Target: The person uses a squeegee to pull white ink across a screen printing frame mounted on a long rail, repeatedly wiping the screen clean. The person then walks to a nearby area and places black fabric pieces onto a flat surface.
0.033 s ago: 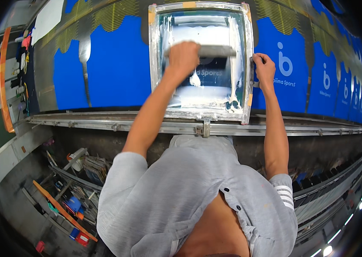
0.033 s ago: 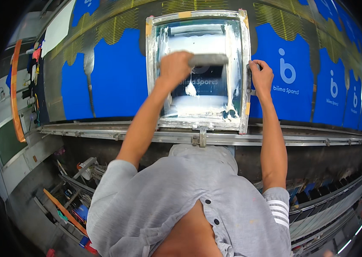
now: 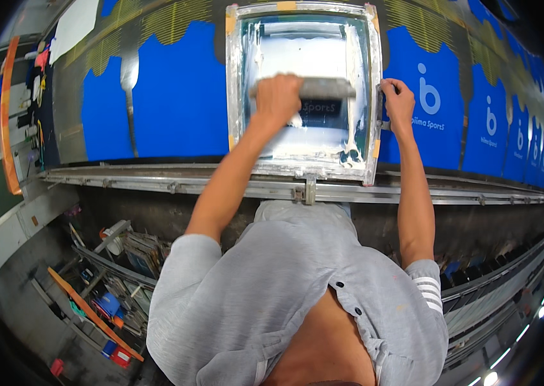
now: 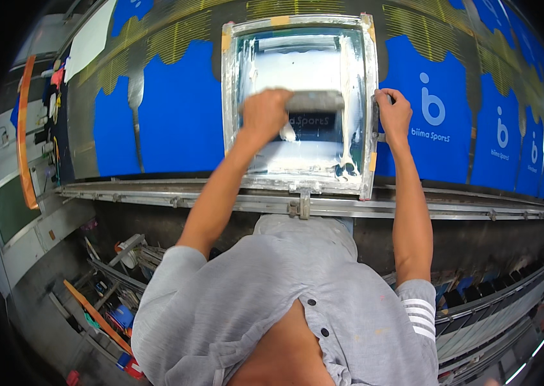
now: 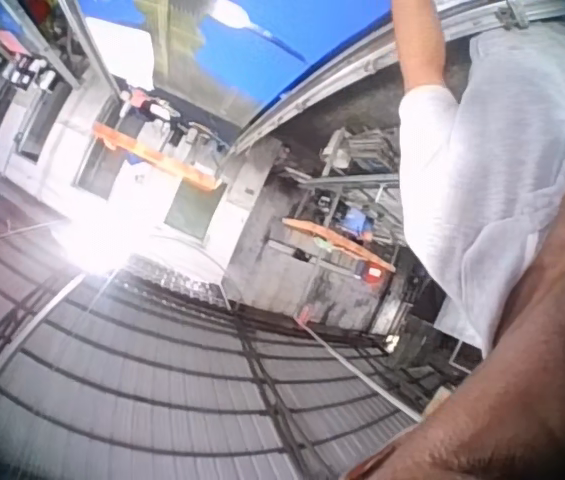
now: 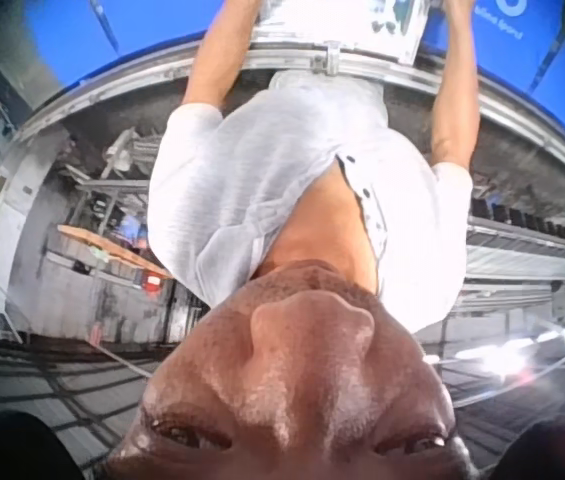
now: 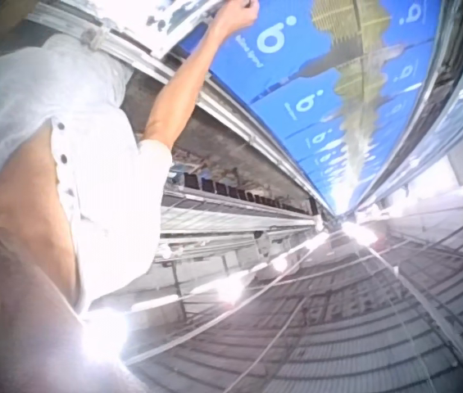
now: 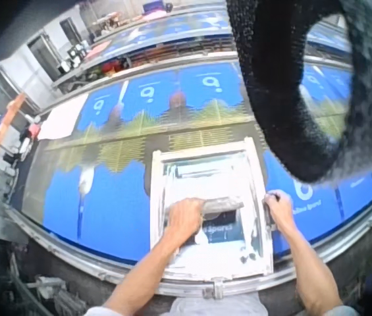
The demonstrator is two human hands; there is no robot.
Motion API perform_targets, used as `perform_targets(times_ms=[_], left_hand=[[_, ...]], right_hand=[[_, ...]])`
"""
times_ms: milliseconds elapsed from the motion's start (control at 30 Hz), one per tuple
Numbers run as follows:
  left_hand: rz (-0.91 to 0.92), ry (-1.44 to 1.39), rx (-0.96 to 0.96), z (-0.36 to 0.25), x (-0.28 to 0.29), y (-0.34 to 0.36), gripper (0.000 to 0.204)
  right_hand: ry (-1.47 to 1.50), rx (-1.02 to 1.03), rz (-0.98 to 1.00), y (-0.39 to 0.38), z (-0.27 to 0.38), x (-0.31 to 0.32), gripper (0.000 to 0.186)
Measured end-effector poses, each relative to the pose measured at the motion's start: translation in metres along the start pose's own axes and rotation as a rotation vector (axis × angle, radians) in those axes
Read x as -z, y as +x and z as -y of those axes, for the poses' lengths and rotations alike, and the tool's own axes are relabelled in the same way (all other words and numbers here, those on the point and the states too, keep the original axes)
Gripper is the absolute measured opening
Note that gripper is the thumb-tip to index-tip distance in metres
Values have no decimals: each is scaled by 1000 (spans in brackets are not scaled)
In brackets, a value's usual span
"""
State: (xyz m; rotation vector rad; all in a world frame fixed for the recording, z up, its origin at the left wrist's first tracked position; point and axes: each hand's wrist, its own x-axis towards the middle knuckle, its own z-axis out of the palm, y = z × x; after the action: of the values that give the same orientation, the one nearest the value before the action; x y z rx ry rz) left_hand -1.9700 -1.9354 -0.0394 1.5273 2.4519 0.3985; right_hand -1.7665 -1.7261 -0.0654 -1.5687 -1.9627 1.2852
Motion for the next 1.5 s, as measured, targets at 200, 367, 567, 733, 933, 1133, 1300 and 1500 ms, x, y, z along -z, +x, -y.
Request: perform_targets(times_ms=[200,367,567,733,933,1133,1300,1500], left_hand=[[-315,-53,-52,-55,-27,-145,42],[-275,-114,-66,-47,-1,-166,41],[-140,-97,-20,63,47,-189,39],[-220,-27,-31,175,83,-242,39],[21,67,-147,242,130,-239,22],[85,248,-546,279,168,-143,28],[58,234,-934,291,148,-35,23],[116,220,-1085,276,116,47,27]], right_hand=[[5,68,-28,4,9,-3,36],[67,245,-148,-5,11,-7,31],[205,257,-168,-51,57,-113,27],[297,197,-60,-105,90,-239,24],[283,174,-102,-133,109,-280,24],[85,194,-138,-140,123,-293,23],[-33,188,-170,-138,124,-300,26],[-39,144,-177,-144,124,-303,26]])
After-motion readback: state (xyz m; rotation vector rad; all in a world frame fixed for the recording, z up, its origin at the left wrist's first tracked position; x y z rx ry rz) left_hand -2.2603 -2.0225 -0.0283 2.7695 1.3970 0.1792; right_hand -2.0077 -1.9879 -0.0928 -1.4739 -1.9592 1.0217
